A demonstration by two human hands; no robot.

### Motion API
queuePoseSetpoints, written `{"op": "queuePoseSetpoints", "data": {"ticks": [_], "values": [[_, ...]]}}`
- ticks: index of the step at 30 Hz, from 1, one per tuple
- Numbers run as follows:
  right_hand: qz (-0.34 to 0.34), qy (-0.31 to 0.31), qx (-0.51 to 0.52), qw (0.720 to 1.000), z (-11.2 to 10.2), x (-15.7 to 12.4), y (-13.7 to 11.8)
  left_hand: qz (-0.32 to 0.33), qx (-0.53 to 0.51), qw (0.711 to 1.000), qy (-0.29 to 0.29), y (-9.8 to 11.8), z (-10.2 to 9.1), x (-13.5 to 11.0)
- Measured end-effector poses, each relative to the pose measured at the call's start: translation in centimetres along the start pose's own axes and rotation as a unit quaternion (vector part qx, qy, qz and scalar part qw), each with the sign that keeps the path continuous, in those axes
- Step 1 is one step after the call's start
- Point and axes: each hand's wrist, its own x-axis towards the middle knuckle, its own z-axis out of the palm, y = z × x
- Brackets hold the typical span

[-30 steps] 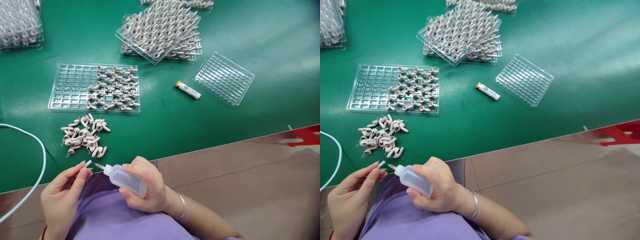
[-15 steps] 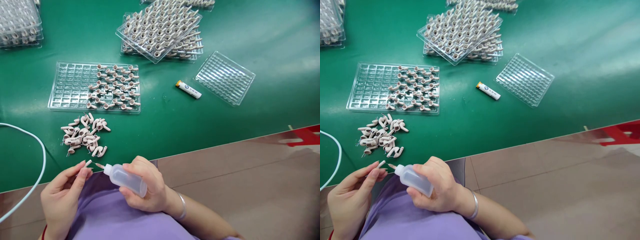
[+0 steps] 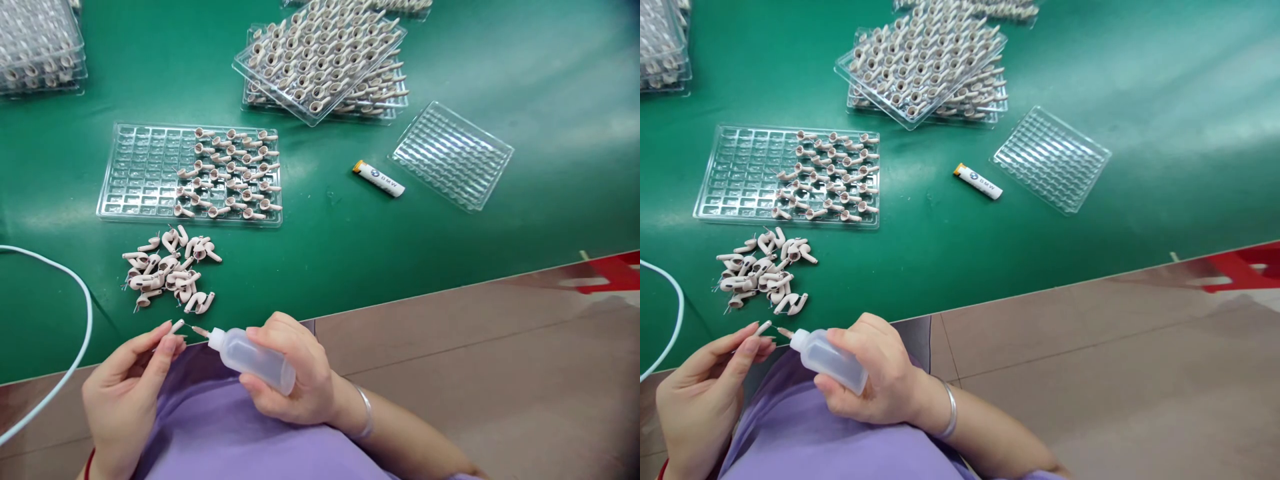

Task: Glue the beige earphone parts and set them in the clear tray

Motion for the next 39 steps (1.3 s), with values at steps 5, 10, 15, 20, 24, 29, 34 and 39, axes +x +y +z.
{"op": "queuePoseSetpoints", "data": {"ticks": [5,10,15,20,24,29,34,39], "values": [[0.001,-0.001,-0.002,1.0,0.05,-0.05,0.04,-0.005,-0.004,1.0,0.0,-0.14,-0.11,0.01],[0.001,0.002,0.005,1.0,0.04,-0.12,0.07,-0.011,-0.004,1.0,0.001,-0.29,-0.01,0.02],[0.004,-0.004,0.006,1.0,0.0,-0.16,0.06,-0.013,-0.004,1.0,0.002,-0.27,0.04,0.05],[0.003,-0.002,0.005,1.0,0.01,-0.11,0.09,-0.012,-0.005,1.0,0.002,-0.26,0.01,-0.01],[0.003,-0.004,0.004,1.0,0.04,-0.13,0.1,-0.013,-0.006,1.0,-0.001,-0.36,-0.03,-0.01],[0.007,0.0,0.002,1.0,0.11,-0.25,0.1,-0.012,0.0,1.0,0.002,-0.4,-0.05,0.06],[0.004,0.001,0.003,1.0,0.06,-0.17,0.06,-0.009,-0.001,1.0,0.005,-0.33,-0.08,-0.04],[-0.001,0.0,0.002,1.0,0.04,-0.07,0.05,-0.011,-0.005,1.0,-0.001,-0.34,-0.14,0.03]]}}
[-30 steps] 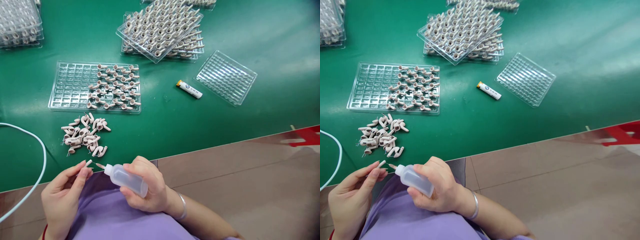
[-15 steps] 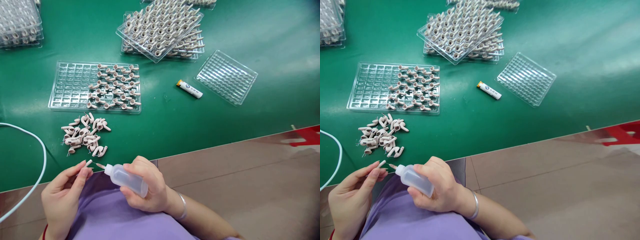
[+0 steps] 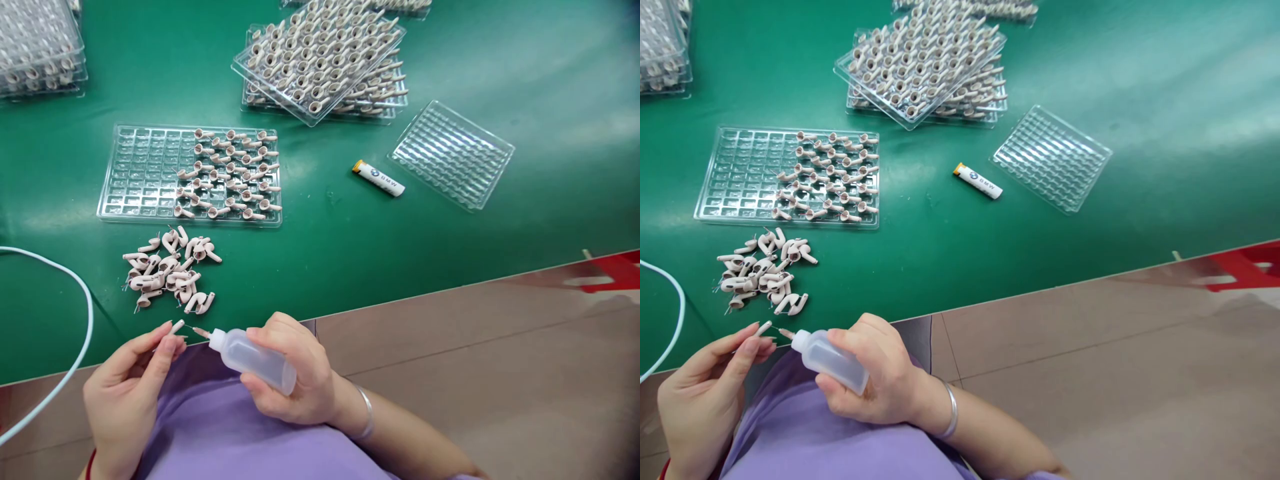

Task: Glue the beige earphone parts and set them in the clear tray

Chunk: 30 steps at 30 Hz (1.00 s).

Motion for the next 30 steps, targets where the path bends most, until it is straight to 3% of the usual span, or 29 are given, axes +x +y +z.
{"op": "queuePoseSetpoints", "data": {"ticks": [18,21,23,25,28,30], "values": [[0.002,0.002,0.009,1.0,0.0,-0.2,0.1,-0.01,0.0,1.0,-0.002,0.1,-0.1,0.0],[0.034,0.009,0.043,0.998,-0.3,-0.4,-0.1,-0.03,-0.03,0.999,-0.005,0.1,-0.3,0.1],[0.1,0.013,0.092,0.991,-0.6,-0.3,-0.5,-0.047,-0.053,0.997,-0.016,0.5,-0.4,-0.1],[0.204,0.015,0.17,0.964,-0.7,0.3,-1.0,-0.06,-0.065,0.996,-0.03,1.3,-0.3,-0.5],[0.349,0.006,0.316,0.882,-0.6,1.8,-1.5,-0.074,-0.076,0.993,-0.056,2.7,0.0,-1.6],[0.391,0.004,0.397,0.83,-0.4,2.4,-1.6,-0.087,-0.089,0.989,-0.083,3.2,0.0,-2.2]]}}
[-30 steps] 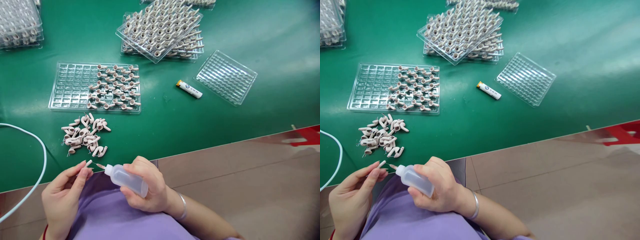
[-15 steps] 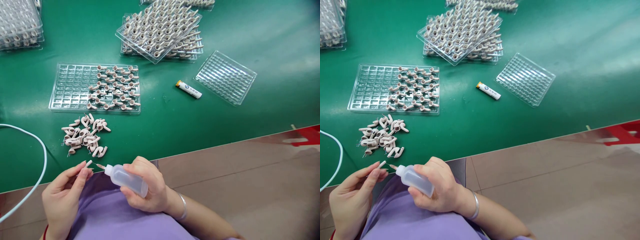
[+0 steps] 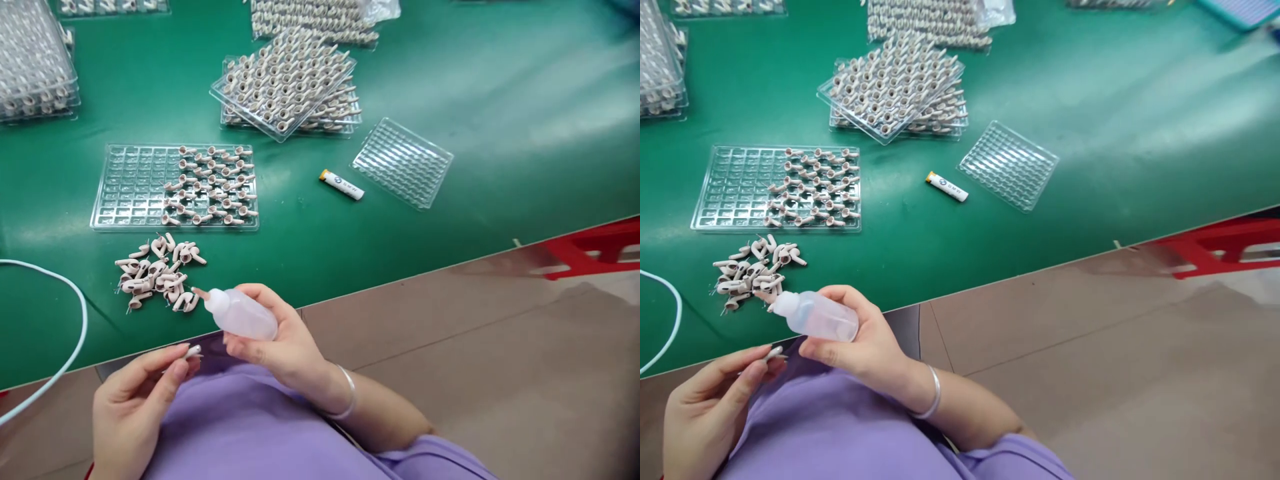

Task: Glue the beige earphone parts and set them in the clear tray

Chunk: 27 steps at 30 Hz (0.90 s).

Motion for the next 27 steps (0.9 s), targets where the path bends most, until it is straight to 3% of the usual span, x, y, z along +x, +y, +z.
{"op": "queuePoseSetpoints", "data": {"ticks": [4,8,13,16,23,27], "values": [[-0.009,-0.001,0.037,0.999,-0.2,-0.6,0.8,-0.058,-0.032,0.997,-0.05,-1.3,-0.7,0.1],[-0.083,-0.021,-0.103,0.991,-0.7,-2.3,2.6,-0.187,-0.117,0.97,-0.101,-3.3,-1.3,0.8],[-0.272,-0.047,-0.286,0.918,0.2,-2.0,4.0,-0.291,-0.211,0.928,-0.094,-3.4,-0.1,0.8],[-0.368,-0.015,-0.352,0.86,0.9,-1.2,4.3,-0.324,-0.225,0.914,-0.095,-3.3,0.2,0.7],[-0.417,0.034,-0.472,0.776,0.9,-1.2,4.5,-0.322,-0.21,0.913,-0.136,-3.7,0.4,1.2],[-0.406,0.041,-0.507,0.76,0.7,-1.0,4.5,-0.313,-0.184,0.923,-0.125,-3.5,0.9,1.7]]}}
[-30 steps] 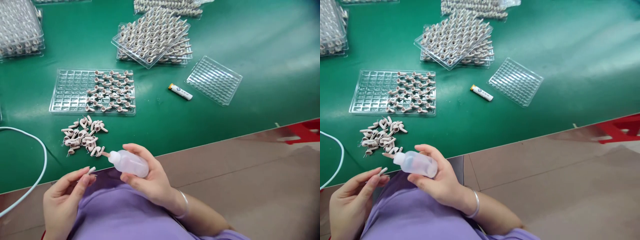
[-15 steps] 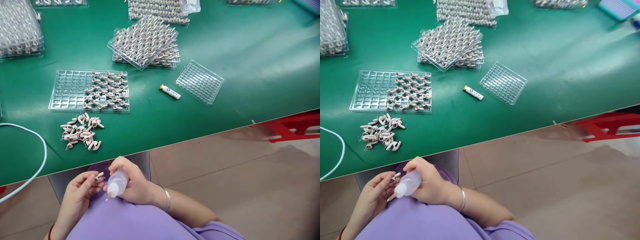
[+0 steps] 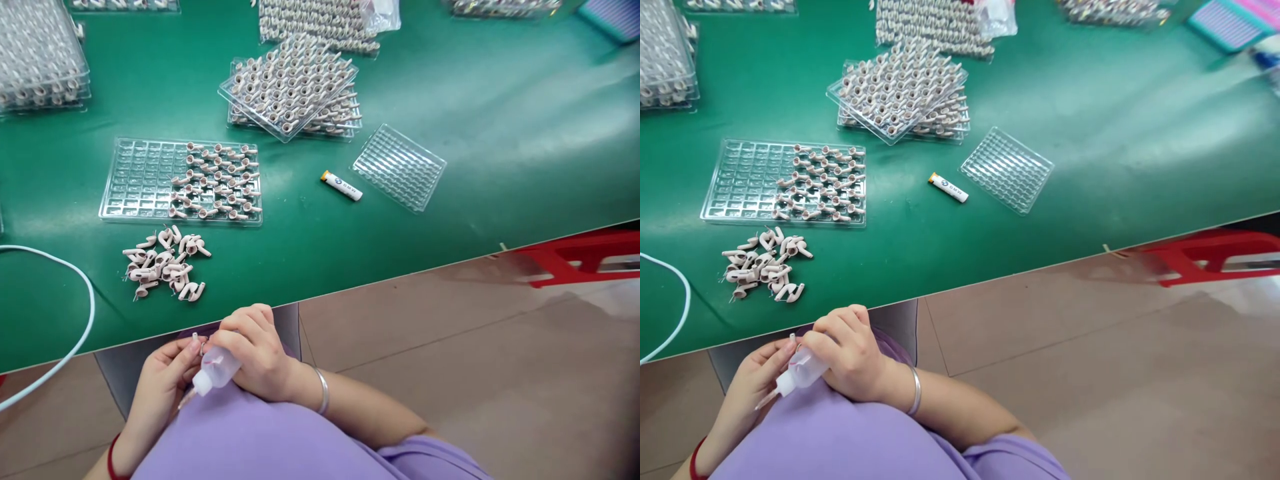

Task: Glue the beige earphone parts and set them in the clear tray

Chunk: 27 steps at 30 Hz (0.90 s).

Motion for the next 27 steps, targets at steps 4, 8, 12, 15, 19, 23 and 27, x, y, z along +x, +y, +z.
{"op": "queuePoseSetpoints", "data": {"ticks": [4,8,12,15,19,23,27], "values": [[0.008,-0.001,0.005,1.0,0.09,0.13,0.28,0.01,0.007,1.0,0.006,0.14,0.2,0.32],[0.014,-0.009,0.015,1.0,0.1,0.11,0.4,0.027,0.019,0.999,0.0,0.02,0.03,0.52],[0.018,-0.005,0.015,1.0,0.18,0.16,0.4,0.043,0.036,0.998,-0.006,0.05,0.09,0.55],[0.021,-0.003,0.008,1.0,0.29,0.26,0.38,0.041,0.029,0.999,0.011,0.34,0.4,0.47],[0.025,-0.002,0.001,1.0,0.41,0.4,0.33,0.046,0.031,0.998,0.014,0.66,0.43,0.41],[0.031,0.002,-0.002,1.0,0.46,0.47,0.27,0.047,0.033,0.998,-0.002,0.59,0.06,0.47],[0.04,0.002,-0.002,0.999,0.48,0.4,0.24,0.045,0.025,0.999,-0.003,0.59,0.17,0.52]]}}
